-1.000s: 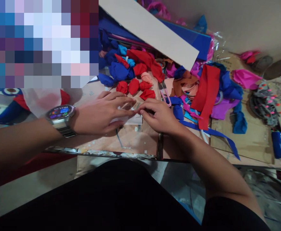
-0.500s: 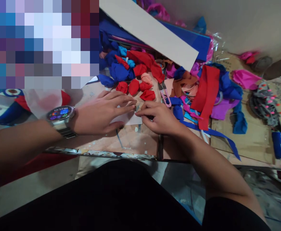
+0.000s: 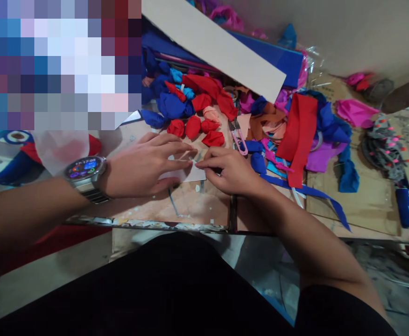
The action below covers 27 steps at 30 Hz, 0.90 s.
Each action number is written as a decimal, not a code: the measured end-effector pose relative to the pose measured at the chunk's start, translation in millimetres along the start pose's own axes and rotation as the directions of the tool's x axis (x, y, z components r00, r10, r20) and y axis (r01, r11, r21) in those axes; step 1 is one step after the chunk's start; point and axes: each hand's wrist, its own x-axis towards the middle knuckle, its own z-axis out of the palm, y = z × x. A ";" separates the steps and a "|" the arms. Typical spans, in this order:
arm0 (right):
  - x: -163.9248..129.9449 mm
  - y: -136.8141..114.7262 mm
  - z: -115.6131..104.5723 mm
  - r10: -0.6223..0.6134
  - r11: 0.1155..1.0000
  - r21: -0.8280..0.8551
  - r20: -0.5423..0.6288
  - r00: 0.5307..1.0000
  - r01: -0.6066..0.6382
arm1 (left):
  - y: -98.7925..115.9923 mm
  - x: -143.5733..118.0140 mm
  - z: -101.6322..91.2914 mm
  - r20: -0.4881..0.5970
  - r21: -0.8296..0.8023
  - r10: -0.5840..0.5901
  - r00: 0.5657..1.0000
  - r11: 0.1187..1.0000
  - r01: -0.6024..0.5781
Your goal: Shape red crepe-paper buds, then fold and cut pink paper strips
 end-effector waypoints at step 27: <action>-1.3 -1.7 -0.2 0.030 0.998 -0.051 0.018 0.999 -0.029 | 5.0 -1.2 -1.4 0.068 -0.032 -0.016 0.998 0.999 0.018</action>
